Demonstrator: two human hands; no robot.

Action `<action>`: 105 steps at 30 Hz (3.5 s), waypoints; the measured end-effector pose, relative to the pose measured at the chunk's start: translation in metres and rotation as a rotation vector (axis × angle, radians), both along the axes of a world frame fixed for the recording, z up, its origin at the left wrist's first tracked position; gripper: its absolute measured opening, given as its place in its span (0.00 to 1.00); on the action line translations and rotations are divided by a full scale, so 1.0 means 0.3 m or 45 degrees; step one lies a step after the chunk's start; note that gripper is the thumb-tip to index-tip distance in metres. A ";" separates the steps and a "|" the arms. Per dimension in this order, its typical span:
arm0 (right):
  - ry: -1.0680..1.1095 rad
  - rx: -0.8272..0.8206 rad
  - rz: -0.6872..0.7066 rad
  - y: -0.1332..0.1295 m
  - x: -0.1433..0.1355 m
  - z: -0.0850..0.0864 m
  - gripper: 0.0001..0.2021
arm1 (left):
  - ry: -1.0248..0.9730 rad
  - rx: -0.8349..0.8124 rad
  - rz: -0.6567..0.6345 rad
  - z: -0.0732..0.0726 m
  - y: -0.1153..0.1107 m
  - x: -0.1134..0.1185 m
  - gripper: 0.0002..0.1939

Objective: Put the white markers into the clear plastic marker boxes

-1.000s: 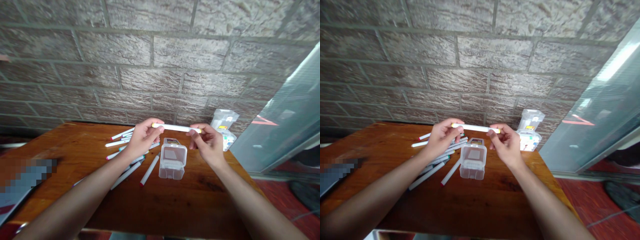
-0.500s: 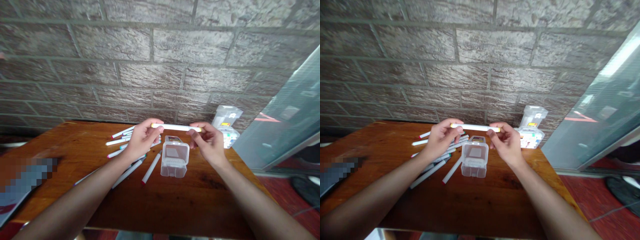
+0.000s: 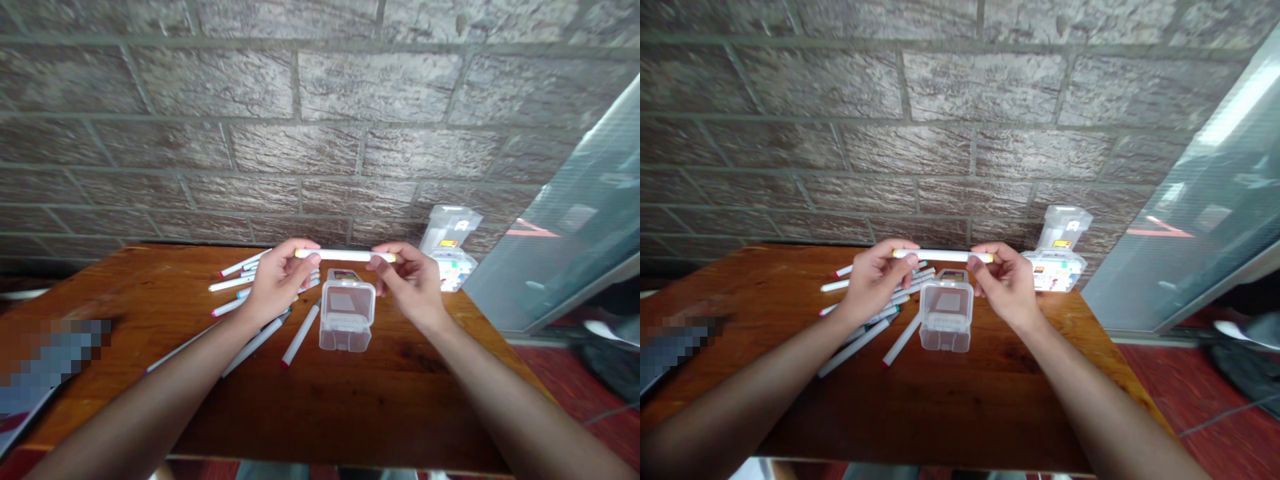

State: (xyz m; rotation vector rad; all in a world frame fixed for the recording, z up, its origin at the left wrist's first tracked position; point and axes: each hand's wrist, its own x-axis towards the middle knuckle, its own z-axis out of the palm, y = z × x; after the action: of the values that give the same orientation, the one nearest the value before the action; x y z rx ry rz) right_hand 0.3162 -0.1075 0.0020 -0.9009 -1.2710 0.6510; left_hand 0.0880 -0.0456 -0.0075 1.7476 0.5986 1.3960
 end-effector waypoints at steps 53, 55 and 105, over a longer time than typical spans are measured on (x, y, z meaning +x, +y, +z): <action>-0.110 -0.017 -0.071 -0.023 -0.018 0.004 0.15 | 0.008 -0.084 0.068 0.003 -0.019 -0.003 0.14; -0.093 -0.022 -0.065 -0.020 -0.015 0.004 0.16 | -0.009 -0.093 0.033 0.006 -0.021 -0.004 0.15; 0.238 -0.115 0.180 -0.014 0.005 0.001 0.12 | -0.326 -0.322 -0.208 0.002 -0.001 -0.010 0.13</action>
State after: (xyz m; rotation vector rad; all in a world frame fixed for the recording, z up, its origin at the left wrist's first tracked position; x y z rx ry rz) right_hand 0.3176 -0.1118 0.0024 -0.8083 -1.1513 0.8901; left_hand 0.0850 -0.0459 -0.0068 1.3612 0.4593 1.3396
